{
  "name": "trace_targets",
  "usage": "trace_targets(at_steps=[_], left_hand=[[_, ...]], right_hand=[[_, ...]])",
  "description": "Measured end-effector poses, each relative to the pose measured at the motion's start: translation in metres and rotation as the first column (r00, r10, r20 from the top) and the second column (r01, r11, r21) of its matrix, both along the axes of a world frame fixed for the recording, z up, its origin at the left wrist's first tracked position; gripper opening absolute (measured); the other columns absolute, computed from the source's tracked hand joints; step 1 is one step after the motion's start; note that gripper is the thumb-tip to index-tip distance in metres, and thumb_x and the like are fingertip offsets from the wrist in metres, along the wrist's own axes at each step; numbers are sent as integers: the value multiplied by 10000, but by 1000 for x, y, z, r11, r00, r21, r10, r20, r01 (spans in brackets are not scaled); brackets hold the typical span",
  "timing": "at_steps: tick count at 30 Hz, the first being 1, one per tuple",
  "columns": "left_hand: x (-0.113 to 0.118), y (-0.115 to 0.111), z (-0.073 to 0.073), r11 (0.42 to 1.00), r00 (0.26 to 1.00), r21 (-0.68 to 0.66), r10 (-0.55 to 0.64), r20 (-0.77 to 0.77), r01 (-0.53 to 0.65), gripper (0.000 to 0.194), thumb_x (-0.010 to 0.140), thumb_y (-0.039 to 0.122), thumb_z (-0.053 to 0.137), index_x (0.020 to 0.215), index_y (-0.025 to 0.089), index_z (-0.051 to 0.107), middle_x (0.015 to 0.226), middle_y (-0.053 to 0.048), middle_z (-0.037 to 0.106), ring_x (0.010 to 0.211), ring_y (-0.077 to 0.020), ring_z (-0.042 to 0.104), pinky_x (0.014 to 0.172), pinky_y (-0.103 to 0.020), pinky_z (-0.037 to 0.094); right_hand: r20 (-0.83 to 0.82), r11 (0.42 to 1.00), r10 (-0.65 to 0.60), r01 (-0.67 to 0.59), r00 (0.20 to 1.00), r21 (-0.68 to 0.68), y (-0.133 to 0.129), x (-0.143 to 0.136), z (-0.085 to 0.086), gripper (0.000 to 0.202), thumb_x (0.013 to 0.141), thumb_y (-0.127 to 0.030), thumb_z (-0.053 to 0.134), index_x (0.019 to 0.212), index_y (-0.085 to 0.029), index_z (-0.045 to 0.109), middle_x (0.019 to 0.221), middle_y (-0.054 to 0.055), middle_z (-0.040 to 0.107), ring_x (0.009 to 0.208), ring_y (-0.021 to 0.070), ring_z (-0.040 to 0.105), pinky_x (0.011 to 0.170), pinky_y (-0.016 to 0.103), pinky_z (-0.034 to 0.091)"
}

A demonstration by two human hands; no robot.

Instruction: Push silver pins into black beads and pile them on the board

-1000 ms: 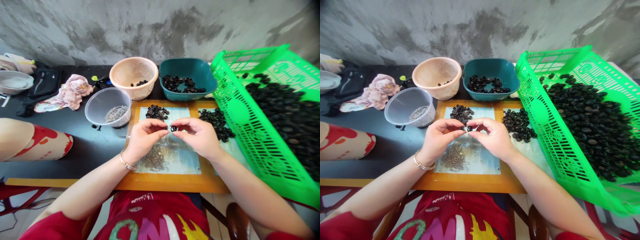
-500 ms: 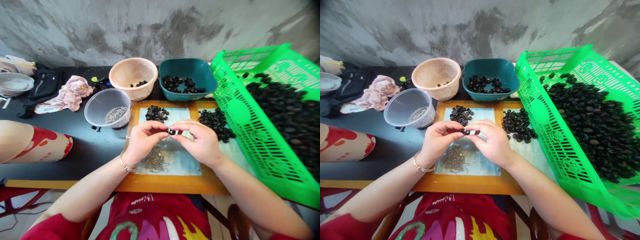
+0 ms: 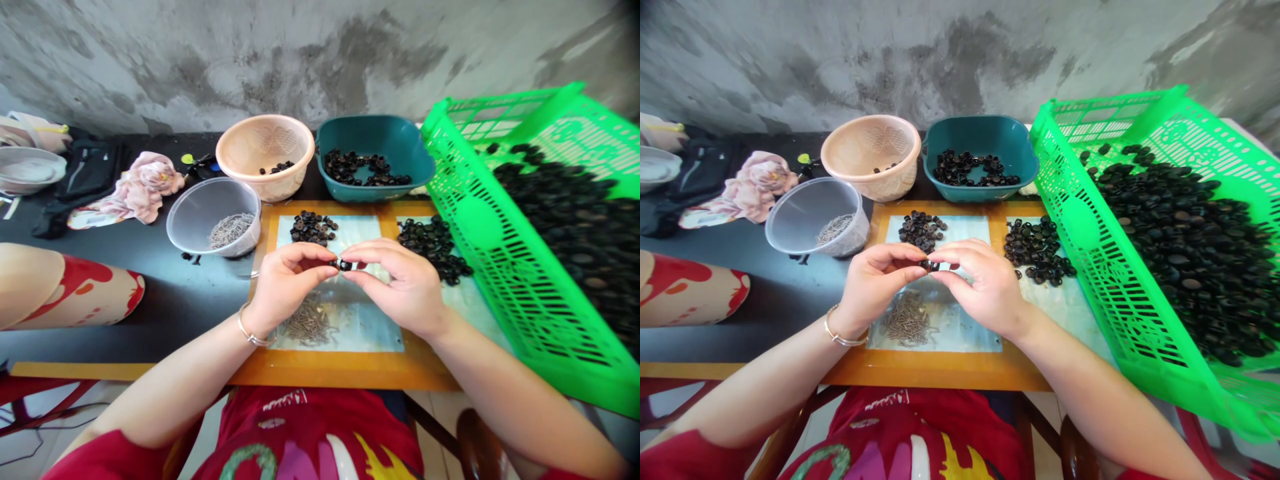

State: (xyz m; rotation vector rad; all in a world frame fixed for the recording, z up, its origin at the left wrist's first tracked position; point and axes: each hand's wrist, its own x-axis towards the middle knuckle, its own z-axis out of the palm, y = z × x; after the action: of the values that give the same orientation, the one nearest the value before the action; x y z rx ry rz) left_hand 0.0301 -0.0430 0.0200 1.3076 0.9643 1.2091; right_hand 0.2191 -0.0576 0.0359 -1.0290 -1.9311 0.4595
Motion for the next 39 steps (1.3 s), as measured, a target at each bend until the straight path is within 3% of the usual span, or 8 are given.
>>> trace_targets(at_steps=[10, 14, 20, 24, 27, 30, 32, 39], left_hand=[[-1, -1, 0, 987, 994, -155, -35, 100, 50, 229, 628, 214, 877, 813, 160, 753, 745, -26, 755, 659, -139, 704, 655, -239, 594], [-1, 0, -3, 964, 974, -227, -89, 210, 137, 190, 637, 229, 874, 775, 161, 762, 704, -28, 744, 607, -124, 678, 604, -226, 566], [0, 3, 0, 898, 916, -321, -178, 360, 301, 163, 626, 253, 882, 725, 169, 784, 661, -26, 722, 583, -102, 640, 584, -206, 527], [-1, 5, -2, 841, 881, -384, -204, 428, 381, 178, 621, 263, 890, 728, 164, 788, 657, -31, 722, 575, -94, 640, 583, -194, 516], [-1, 5, -3, 803, 859, -421, -206, 468, 422, 209, 605, 278, 902, 716, 149, 782, 620, -30, 710, 555, -84, 630, 573, -178, 508], [0, 4, -2, 764, 844, -456, -208, 495, 456, 251, 566, 285, 922, 679, 128, 761, 598, -25, 699, 519, -76, 616, 551, -172, 504], [1, 3, -1, 747, 838, -477, -196, 508, 464, 269, 544, 281, 931, 671, 128, 750, 593, -19, 696, 501, -78, 617, 533, -172, 505], [3, 1, -3, 766, 836, -465, -165, 524, 443, 232, 587, 247, 914, 697, 130, 747, 564, -23, 697, 512, -82, 635, 549, -162, 512]], right_hand=[[-50, 997, 71, -70, 996, 20, 4, 1, -5, 137, 824, -195, 754, 958, -215, 735, 885, 27, 752, 789, 173, 693, 750, 312, 559], [-156, 985, 43, -68, 987, -159, 3, 0, -7, 114, 802, -251, 779, 892, -203, 727, 796, 3, 734, 670, 139, 659, 659, 270, 543], [-376, 886, 28, -197, 926, -421, 2, -5, -8, 273, 711, -348, 848, 822, -179, 665, 739, -6, 691, 646, 132, 662, 625, 248, 557], [-410, 868, 45, -239, 911, -435, 1, -6, -9, 283, 708, -321, 854, 832, -183, 641, 757, -10, 687, 671, 128, 671, 658, 242, 565], [-421, 859, 89, -283, 903, -426, 0, -5, -11, 303, 757, -304, 820, 985, -194, 654, 796, -6, 706, 713, 138, 688, 706, 258, 572], [-335, 888, 105, -240, 936, -392, 1, -2, -10, 346, 810, -269, 772, 1138, -212, 678, 805, -8, 725, 718, 134, 683, 727, 259, 564], [-280, 912, 97, -198, 955, -359, 2, 1, -9, 295, 817, -248, 761, 1108, -221, 722, 855, 2, 746, 723, 133, 682, 735, 259, 562], [-327, 886, 101, -234, 940, -401, 4, 1, -5, 261, 767, -251, 803, 1020, -206, 755, 901, 29, 766, 774, 167, 710, 751, 285, 588]])
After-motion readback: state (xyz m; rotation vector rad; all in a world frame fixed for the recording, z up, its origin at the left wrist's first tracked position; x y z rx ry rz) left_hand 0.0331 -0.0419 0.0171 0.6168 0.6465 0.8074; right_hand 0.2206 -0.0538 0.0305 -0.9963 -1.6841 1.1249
